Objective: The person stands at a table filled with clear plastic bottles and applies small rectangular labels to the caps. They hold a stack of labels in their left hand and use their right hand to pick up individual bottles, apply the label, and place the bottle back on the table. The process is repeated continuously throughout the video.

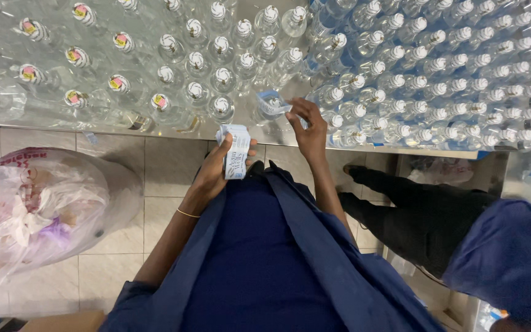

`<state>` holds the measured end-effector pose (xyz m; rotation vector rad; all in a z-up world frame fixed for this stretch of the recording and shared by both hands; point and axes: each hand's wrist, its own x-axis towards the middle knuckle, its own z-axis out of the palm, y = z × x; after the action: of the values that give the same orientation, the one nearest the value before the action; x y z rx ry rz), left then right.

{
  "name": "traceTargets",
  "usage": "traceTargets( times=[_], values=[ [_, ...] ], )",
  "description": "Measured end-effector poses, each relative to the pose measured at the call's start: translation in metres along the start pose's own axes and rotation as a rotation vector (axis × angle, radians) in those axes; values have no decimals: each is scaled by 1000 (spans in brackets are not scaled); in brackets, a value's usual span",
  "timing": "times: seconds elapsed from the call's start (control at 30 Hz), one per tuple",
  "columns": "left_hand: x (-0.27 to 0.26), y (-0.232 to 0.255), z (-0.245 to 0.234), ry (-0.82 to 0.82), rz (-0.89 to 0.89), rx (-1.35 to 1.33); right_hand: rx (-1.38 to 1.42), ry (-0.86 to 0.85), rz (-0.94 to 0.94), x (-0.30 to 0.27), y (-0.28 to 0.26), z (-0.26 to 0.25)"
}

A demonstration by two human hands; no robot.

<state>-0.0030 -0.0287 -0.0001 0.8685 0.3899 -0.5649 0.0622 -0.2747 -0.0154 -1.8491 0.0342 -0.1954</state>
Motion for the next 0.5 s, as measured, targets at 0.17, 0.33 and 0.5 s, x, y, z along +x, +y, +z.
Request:
traceTargets(
  times=[0.17,0.33,0.5],
  values=[
    [-8,6,4,9,-5,21,112,-222,-137,7,-20,-6],
    [1,0,-7,8,-43,33,132,-273,-180,22,-1,15],
    [-6,4,-4,24,-41,12,45,-260,-160,19,12,29]
  ],
)
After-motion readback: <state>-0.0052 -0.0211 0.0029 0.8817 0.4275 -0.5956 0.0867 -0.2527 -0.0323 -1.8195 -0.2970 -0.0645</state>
